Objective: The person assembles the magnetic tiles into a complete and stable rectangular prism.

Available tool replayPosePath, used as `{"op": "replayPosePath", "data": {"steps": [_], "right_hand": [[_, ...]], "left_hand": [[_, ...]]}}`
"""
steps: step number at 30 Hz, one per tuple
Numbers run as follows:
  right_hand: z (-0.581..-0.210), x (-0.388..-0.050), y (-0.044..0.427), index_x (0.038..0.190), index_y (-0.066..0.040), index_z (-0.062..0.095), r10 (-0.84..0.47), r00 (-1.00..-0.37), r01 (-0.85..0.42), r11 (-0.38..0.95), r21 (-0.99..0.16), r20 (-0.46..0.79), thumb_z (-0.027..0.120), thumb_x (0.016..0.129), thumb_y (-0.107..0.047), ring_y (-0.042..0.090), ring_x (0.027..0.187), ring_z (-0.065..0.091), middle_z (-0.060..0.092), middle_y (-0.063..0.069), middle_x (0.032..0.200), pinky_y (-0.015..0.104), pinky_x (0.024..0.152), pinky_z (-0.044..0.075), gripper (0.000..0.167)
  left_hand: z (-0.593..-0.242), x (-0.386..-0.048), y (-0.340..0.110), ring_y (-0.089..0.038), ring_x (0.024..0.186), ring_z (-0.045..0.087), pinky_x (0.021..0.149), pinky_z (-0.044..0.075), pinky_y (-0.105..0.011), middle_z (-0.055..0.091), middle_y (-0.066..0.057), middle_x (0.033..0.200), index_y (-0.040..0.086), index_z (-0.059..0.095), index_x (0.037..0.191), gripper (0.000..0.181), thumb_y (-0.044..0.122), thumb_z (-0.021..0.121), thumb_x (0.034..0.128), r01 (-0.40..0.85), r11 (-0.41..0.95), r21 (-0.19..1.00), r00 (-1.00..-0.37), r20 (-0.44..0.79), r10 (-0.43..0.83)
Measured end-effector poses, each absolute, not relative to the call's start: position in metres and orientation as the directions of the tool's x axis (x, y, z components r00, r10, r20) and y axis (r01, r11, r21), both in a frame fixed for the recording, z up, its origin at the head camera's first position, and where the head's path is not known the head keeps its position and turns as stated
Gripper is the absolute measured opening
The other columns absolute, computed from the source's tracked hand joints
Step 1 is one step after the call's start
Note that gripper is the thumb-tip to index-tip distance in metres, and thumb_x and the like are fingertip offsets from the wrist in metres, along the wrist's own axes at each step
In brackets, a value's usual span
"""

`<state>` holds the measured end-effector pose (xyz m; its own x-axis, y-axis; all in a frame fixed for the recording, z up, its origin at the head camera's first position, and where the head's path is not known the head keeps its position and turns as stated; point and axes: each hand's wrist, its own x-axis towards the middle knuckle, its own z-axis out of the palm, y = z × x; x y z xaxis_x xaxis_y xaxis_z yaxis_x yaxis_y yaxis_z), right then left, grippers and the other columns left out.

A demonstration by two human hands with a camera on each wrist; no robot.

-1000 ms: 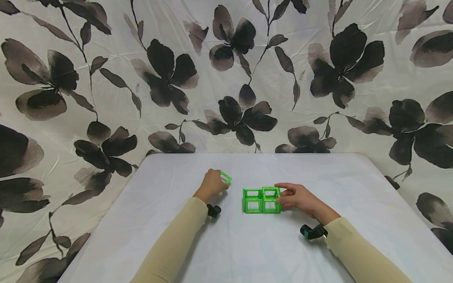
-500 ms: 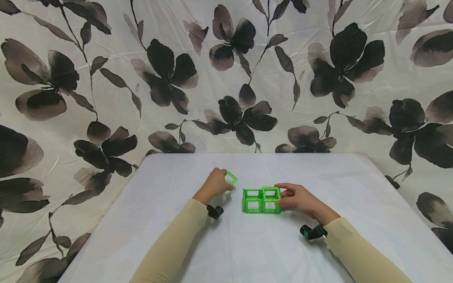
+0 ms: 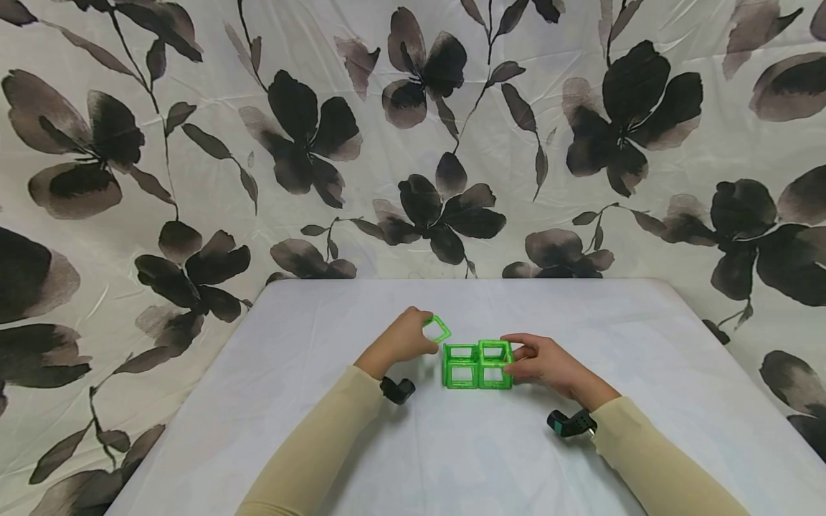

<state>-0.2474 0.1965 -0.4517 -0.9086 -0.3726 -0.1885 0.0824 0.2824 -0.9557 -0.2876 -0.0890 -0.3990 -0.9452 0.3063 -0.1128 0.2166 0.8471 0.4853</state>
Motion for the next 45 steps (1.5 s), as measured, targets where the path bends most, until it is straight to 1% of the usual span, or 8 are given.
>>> {"op": "replayPosePath", "data": {"steps": [5, 13, 17, 21, 27, 32, 38, 45], "right_hand": [[-0.451, -0.247, 0.198, 0.148, -0.005, 0.037, -0.39, -0.903, 0.074, 0.276, -0.958, -0.182, 0.075, 0.083, -0.011, 0.021, 0.095, 0.066, 0.063, 0.016, 0.113, 0.038, 0.082, 0.057, 0.076], [-0.45, -0.245, 0.199, 0.149, -0.005, 0.034, -0.398, -0.898, 0.077, 0.277, -0.958, -0.187, 0.074, 0.083, -0.009, 0.02, 0.095, 0.066, 0.062, 0.018, 0.116, 0.037, 0.082, 0.057, 0.078], [-0.45, -0.244, 0.2, 0.149, -0.006, 0.034, -0.394, -0.901, 0.076, 0.275, -0.958, -0.184, 0.074, 0.084, -0.01, 0.021, 0.095, 0.066, 0.061, 0.019, 0.117, 0.038, 0.083, 0.056, 0.077], [-0.45, -0.244, 0.2, 0.149, -0.005, 0.034, -0.395, -0.901, 0.073, 0.264, -0.962, -0.177, 0.074, 0.084, -0.009, 0.022, 0.097, 0.066, 0.062, 0.02, 0.117, 0.039, 0.083, 0.057, 0.076], [-0.45, -0.245, 0.198, 0.148, -0.005, 0.035, -0.385, -0.905, 0.077, 0.263, -0.962, -0.178, 0.074, 0.083, -0.009, 0.021, 0.095, 0.066, 0.063, 0.018, 0.115, 0.037, 0.082, 0.057, 0.076], [-0.45, -0.245, 0.197, 0.148, -0.006, 0.036, -0.381, -0.907, 0.076, 0.275, -0.959, -0.181, 0.075, 0.083, -0.01, 0.021, 0.095, 0.066, 0.063, 0.017, 0.115, 0.037, 0.082, 0.057, 0.075], [-0.452, -0.245, 0.198, 0.148, -0.006, 0.037, -0.376, -0.909, 0.072, 0.284, -0.956, -0.18, 0.075, 0.083, -0.011, 0.021, 0.096, 0.066, 0.063, 0.017, 0.115, 0.037, 0.082, 0.057, 0.075], [-0.452, -0.246, 0.197, 0.147, -0.007, 0.038, -0.371, -0.91, 0.077, 0.285, -0.955, -0.184, 0.075, 0.083, -0.011, 0.021, 0.096, 0.066, 0.064, 0.016, 0.115, 0.036, 0.082, 0.056, 0.074]], "left_hand": [[-0.397, -0.283, -0.086, -0.023, 0.111, 0.053, 0.099, 0.046, -0.041, 0.052, -0.016, 0.132, 0.003, 0.049, 0.14, 0.069, 0.02, 0.075, 0.0785, 0.235, 0.841, 0.487, -0.936, -0.121, 0.331], [-0.39, -0.275, -0.082, -0.028, 0.125, 0.052, 0.103, 0.044, -0.043, 0.052, -0.016, 0.138, 0.002, 0.049, 0.14, 0.068, 0.016, 0.073, 0.0781, 0.284, 0.817, 0.501, -0.914, -0.116, 0.389], [-0.389, -0.271, -0.08, -0.027, 0.125, 0.052, 0.103, 0.044, -0.042, 0.052, -0.016, 0.138, 0.002, 0.05, 0.139, 0.067, 0.014, 0.072, 0.0774, 0.315, 0.802, 0.507, -0.9, -0.109, 0.422], [-0.389, -0.268, -0.078, -0.026, 0.125, 0.051, 0.103, 0.044, -0.042, 0.052, -0.014, 0.138, 0.004, 0.051, 0.139, 0.066, 0.015, 0.072, 0.0772, 0.341, 0.799, 0.495, -0.888, -0.111, 0.447], [-0.391, -0.265, -0.074, -0.025, 0.12, 0.051, 0.101, 0.045, -0.04, 0.051, -0.013, 0.138, 0.004, 0.051, 0.139, 0.066, 0.014, 0.073, 0.0768, 0.39, 0.787, 0.478, -0.864, -0.107, 0.493], [-0.393, -0.264, -0.072, -0.024, 0.121, 0.051, 0.101, 0.045, -0.039, 0.051, -0.012, 0.139, 0.005, 0.051, 0.139, 0.066, 0.014, 0.073, 0.0774, 0.414, 0.778, 0.473, -0.849, -0.108, 0.517], [-0.398, -0.265, -0.07, -0.023, 0.122, 0.052, 0.098, 0.046, -0.037, 0.05, -0.011, 0.139, 0.007, 0.052, 0.139, 0.066, 0.012, 0.071, 0.0766, 0.45, 0.761, 0.468, -0.826, -0.107, 0.554], [-0.398, -0.265, -0.065, -0.022, 0.122, 0.051, 0.101, 0.044, -0.036, 0.051, -0.01, 0.139, 0.007, 0.051, 0.139, 0.066, 0.013, 0.071, 0.0765, 0.478, 0.753, 0.452, -0.807, -0.113, 0.58]]}}
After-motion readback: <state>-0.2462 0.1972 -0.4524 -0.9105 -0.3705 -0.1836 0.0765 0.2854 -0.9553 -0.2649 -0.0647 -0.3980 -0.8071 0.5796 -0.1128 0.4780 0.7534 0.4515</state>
